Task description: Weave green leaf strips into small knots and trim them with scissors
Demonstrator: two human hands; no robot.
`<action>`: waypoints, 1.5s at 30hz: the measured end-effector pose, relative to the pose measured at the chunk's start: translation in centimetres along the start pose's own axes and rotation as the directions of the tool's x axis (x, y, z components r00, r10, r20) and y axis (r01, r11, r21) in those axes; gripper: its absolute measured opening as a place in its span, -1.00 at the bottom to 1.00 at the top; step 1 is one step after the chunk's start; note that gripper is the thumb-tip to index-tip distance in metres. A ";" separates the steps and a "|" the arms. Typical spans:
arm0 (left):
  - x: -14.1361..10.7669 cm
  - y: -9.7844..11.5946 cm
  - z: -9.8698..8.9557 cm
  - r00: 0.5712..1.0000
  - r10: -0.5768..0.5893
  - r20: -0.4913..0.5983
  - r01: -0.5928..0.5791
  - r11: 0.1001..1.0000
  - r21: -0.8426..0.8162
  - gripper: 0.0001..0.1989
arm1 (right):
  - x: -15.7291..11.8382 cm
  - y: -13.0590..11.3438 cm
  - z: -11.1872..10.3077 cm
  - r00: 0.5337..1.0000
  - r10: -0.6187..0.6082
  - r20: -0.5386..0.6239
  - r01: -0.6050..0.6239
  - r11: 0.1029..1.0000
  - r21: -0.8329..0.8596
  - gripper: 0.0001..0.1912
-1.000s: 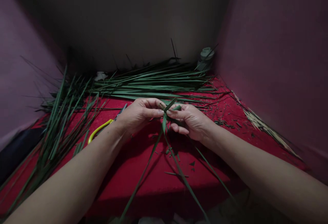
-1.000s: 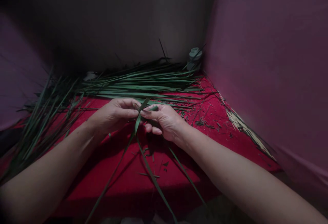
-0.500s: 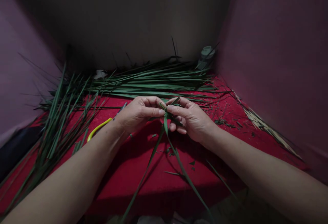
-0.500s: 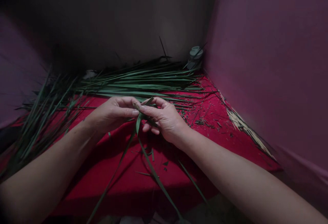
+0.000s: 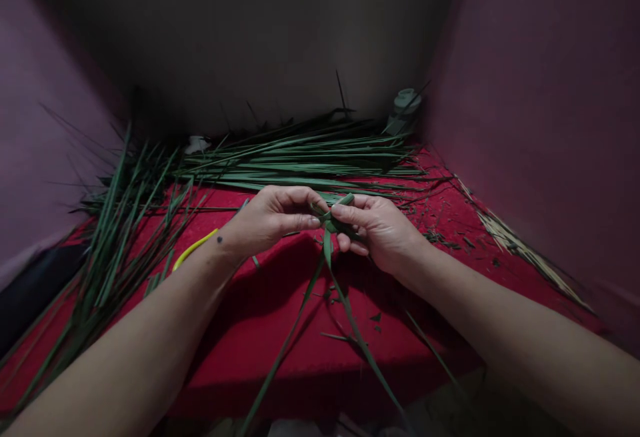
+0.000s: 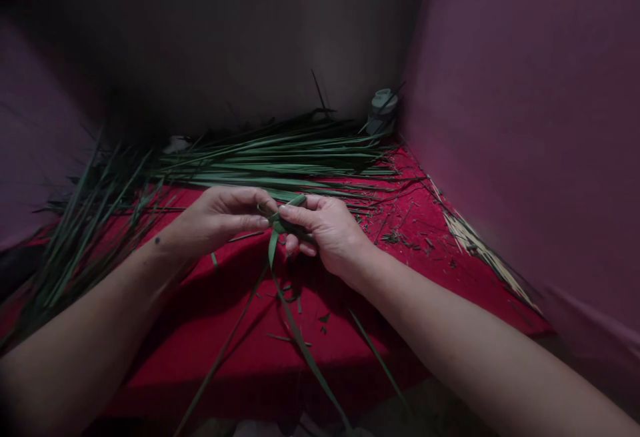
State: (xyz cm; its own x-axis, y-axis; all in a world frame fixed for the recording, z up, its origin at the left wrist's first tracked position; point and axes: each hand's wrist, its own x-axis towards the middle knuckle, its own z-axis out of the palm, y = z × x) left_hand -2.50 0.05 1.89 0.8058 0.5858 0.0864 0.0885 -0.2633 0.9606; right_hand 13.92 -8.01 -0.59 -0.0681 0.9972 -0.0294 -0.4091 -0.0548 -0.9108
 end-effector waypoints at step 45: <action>-0.1 0.1 3.2 0.945 0.095 -0.314 -0.129 0.988 -0.089 -0.82 | -0.4 -0.2 0.2 0.985 -0.110 -0.136 0.082 0.976 -0.200 -0.77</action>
State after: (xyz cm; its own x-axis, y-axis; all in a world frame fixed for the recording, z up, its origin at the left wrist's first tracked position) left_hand -0.73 -2.52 1.13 0.5858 0.7689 0.2560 -0.0689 -0.2675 0.9611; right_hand 13.89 -8.39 -0.33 0.1017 0.9947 0.0153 -0.2228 0.0378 -0.9741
